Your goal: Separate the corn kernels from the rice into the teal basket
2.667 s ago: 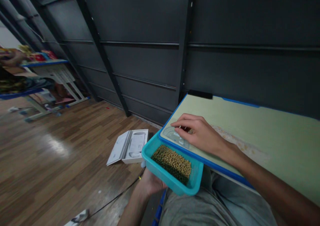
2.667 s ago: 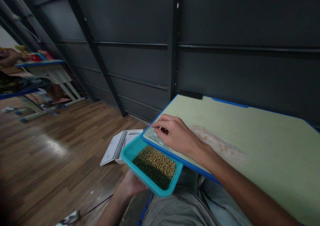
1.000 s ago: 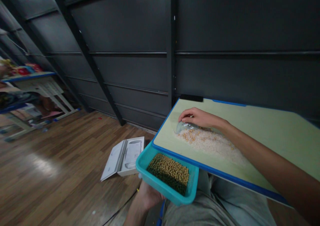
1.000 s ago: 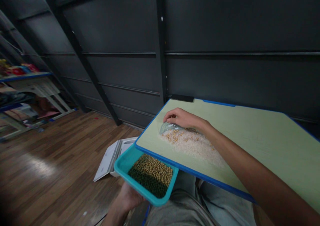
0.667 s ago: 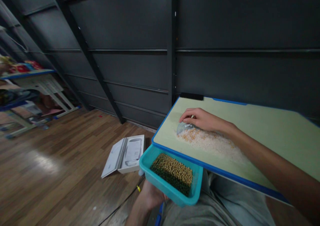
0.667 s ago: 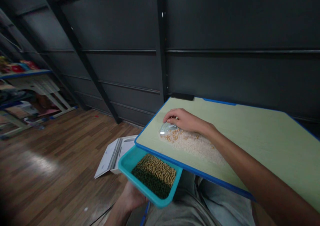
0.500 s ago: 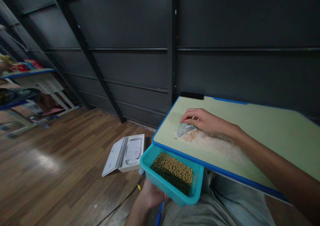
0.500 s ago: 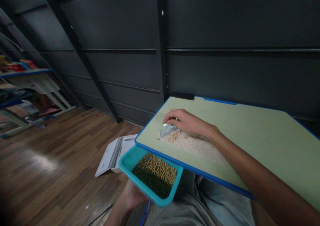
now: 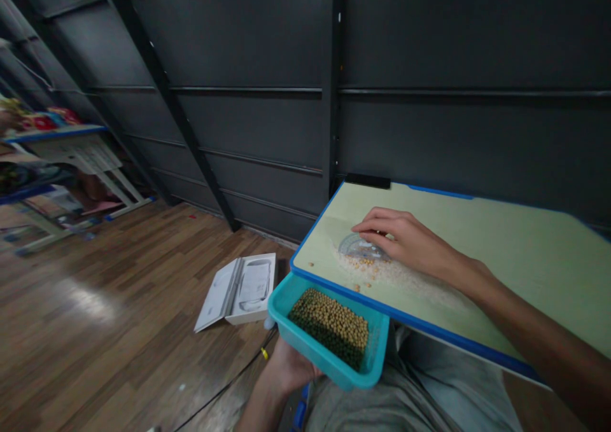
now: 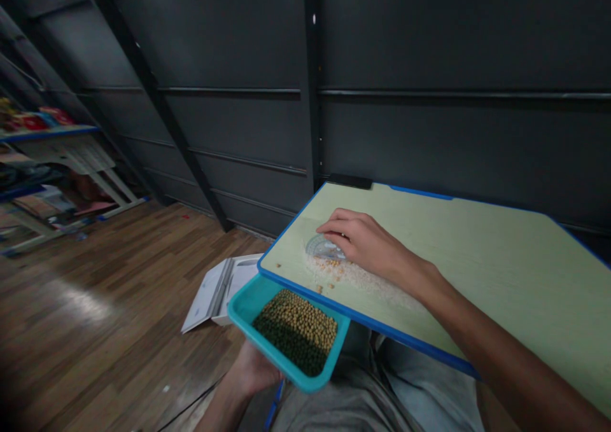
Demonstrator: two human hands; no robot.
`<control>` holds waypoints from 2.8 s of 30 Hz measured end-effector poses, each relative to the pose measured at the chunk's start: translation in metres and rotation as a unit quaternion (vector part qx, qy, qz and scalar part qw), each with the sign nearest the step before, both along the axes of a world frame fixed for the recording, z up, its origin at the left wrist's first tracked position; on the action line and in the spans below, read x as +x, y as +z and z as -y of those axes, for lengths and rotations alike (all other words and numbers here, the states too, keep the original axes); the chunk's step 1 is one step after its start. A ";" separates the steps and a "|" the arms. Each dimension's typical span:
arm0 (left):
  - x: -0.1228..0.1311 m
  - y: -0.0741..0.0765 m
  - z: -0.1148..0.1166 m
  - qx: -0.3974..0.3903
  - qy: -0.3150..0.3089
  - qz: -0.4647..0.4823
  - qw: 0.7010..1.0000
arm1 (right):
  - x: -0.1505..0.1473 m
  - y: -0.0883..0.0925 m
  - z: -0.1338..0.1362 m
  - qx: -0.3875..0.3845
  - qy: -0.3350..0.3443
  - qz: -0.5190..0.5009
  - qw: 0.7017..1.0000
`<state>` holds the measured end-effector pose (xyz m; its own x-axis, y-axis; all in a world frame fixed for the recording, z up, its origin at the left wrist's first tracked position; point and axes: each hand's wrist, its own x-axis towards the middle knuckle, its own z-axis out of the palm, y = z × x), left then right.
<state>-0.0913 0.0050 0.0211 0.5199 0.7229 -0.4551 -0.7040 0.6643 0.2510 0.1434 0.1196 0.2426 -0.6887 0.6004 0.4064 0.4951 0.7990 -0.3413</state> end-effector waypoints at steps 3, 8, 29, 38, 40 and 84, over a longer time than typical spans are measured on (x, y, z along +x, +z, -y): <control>-0.001 0.005 0.000 0.001 0.007 0.002 1.000 | 0.000 -0.003 0.006 0.005 -0.018 -0.010 1.000; -0.013 0.007 -0.004 0.013 0.011 -0.032 0.999 | -0.012 -0.006 0.017 0.001 -0.021 -0.028 0.999; -0.027 0.017 -0.009 0.017 0.046 -0.067 0.997 | -0.083 -0.013 0.011 -0.010 0.059 -0.037 0.998; -0.018 0.001 0.001 -0.002 0.024 -0.028 0.999 | -0.027 -0.012 0.030 -0.030 -0.012 -0.056 0.998; -0.015 0.001 0.003 -0.005 0.023 -0.030 0.999 | -0.023 -0.016 0.030 -0.038 -0.018 -0.056 0.998; -0.006 0.000 0.004 -0.004 0.012 -0.029 0.999 | -0.004 -0.026 0.012 0.056 -0.103 -0.020 0.993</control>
<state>-0.0968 0.0010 0.0210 0.4745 0.7315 -0.4896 -0.7042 0.6492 0.2875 0.1389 0.1071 0.2169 -0.5378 0.6767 0.5029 0.6401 0.7159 -0.2788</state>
